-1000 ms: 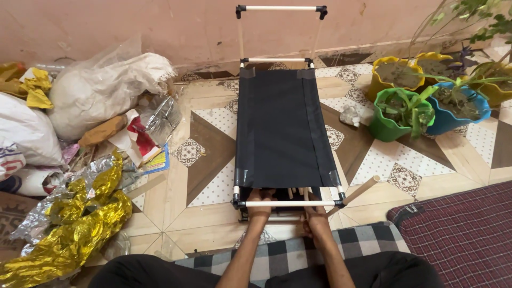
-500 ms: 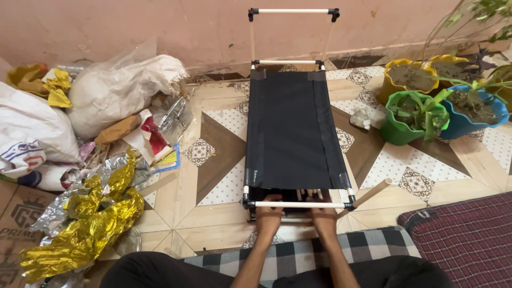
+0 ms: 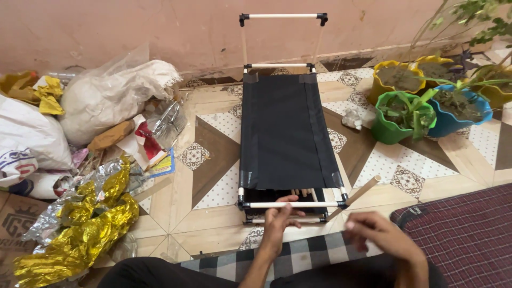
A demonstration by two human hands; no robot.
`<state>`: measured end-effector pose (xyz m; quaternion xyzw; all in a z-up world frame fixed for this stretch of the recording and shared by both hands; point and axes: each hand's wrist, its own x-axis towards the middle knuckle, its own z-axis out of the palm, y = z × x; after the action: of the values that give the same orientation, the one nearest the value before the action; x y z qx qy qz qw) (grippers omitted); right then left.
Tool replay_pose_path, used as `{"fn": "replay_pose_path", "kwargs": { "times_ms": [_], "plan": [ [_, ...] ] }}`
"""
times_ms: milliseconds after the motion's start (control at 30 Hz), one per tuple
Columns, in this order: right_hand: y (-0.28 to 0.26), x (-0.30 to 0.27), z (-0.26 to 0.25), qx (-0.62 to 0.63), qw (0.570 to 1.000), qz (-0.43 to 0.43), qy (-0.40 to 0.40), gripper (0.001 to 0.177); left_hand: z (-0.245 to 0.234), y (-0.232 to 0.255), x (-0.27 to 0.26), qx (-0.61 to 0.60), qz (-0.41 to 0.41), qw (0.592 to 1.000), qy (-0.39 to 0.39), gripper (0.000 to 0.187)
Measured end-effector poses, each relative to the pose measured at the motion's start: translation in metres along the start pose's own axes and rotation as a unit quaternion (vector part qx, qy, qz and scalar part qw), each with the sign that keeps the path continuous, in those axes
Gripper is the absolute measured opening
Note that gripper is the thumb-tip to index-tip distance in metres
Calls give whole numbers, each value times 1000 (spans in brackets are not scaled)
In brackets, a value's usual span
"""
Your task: The person assembles a small black fabric stand by inserting white poles into black corner connectors and securing the fabric. They repeatedly insert and remove poles to adjust the frame, then fold the fabric and place it inside the stand.
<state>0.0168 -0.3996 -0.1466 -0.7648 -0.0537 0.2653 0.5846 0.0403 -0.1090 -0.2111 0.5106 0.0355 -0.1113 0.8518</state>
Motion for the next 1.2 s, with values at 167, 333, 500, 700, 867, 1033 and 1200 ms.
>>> {"fn": "replay_pose_path", "kwargs": {
  "times_ms": [167,333,500,700,867,1033,1200],
  "plan": [
    [16,29,9,154,881,-203,398,31,24,4,-5,-129,24,989,66,41],
    [2,57,47,88,929,-206,294,71,17,17,5,-115,18,987,110,39],
    [-7,63,72,16,947,-218,233,72,-15,34,11,-87,7,973,213,36],
    [-40,62,125,-113,958,-199,175,73,-56,50,16,-39,40,932,359,36],
    [-86,44,162,-185,957,-219,56,87,-102,77,29,-32,103,913,395,28],
    [-108,37,169,-189,957,-215,-46,73,-118,85,28,30,95,919,381,26],
    [-90,38,119,-91,967,-230,61,49,-159,95,67,132,39,926,353,28]
  ]
}}
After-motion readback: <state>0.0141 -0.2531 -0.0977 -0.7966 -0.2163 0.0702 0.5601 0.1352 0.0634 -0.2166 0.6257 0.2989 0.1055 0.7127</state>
